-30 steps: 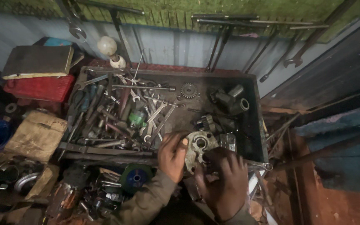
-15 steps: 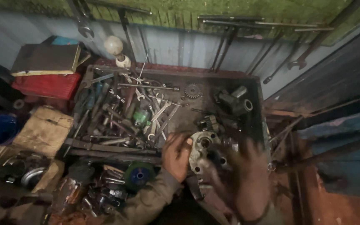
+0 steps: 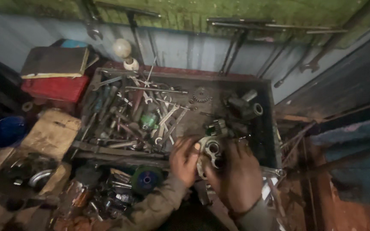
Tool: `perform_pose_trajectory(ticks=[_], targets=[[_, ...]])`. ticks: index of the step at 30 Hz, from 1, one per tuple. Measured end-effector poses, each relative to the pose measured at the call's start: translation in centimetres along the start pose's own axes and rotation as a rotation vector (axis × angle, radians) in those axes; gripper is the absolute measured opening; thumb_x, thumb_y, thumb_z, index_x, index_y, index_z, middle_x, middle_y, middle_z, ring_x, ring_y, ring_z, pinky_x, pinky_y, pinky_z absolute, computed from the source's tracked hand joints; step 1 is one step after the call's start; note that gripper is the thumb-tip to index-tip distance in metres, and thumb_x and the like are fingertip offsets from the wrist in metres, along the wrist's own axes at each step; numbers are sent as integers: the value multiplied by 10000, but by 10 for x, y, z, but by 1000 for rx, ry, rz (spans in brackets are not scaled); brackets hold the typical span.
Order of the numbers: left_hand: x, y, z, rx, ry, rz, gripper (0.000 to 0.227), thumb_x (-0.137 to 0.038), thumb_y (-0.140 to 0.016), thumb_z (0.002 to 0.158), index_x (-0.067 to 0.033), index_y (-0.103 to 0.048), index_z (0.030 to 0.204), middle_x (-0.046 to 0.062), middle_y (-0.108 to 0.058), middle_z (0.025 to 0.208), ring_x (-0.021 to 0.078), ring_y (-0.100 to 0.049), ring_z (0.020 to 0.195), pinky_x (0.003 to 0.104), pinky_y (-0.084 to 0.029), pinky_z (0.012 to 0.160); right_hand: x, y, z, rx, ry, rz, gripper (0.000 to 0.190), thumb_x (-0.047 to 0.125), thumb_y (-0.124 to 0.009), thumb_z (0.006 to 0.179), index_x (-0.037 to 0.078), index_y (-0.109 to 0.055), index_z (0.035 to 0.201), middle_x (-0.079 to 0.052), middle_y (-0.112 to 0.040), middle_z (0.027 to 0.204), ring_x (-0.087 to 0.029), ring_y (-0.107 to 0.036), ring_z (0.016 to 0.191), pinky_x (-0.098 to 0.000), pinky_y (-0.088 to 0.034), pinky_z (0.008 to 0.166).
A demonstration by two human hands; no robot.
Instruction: The person assembles a small engine block by hand, inserting a piston and connecting rod into the cylinder and then attaching the cylinder head. The person repeatedly handles the engine block, piston, and head, fitting them together on a cluttered workbench.
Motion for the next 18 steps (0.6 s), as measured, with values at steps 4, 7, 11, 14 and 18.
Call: perform_pose_trajectory(ticks=[4, 7, 11, 14, 18], targets=[[-5, 4, 6, 107, 117, -98, 319, -260, -553, 993, -21, -718, 1125, 185, -710, 1085, 378, -647, 1063, 431, -498, 936, -2, -6, 1, -31, -67, 41, 385, 259, -777, 785, 19, -688, 1073, -167, -677, 983, -371, -645, 897, -462, -503, 755], [-14, 9, 11, 109, 88, -98, 319, -261, -544, 1007, -19, -716, 1123, 180, -716, 1087, 374, -651, 1068, 427, -501, 944, 3, -8, 1, -69, -52, -6, 409, 249, -786, 761, 11, -687, 1078, -167, -658, 955, -372, -622, 887, -469, -473, 727], [-19, 9, 14, 104, 82, -90, 322, -261, -544, 1014, -10, -708, 1134, 183, -716, 1109, 365, -653, 1076, 424, -503, 946, 4, -9, 0, -75, -32, -3, 382, 237, -779, 788, 30, -686, 1094, -160, -647, 954, -364, -615, 890, -459, -475, 721], [-17, 8, 15, 124, 99, -88, 323, -262, -538, 1019, -14, -711, 1131, 175, -722, 1092, 359, -657, 1062, 418, -505, 944, 3, -8, 3, -50, 12, -34, 427, 225, -777, 798, 10, -681, 1155, -187, -628, 954, -383, -603, 878, -462, -477, 712], [-15, 8, 15, 132, 103, -93, 332, -255, -546, 1006, -3, -705, 1150, 187, -716, 1105, 363, -656, 1065, 418, -505, 939, 2, -6, 1, -19, -7, 0, 428, 215, -768, 811, 7, -678, 1173, -183, -634, 958, -375, -614, 871, -459, -492, 721]])
Point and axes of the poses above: each hand's wrist, its own z-axis towards the middle knuckle, its own y-axis out of the back of the hand, x = y × z, the point moved 2 cm from there along z, towards the middle knuckle
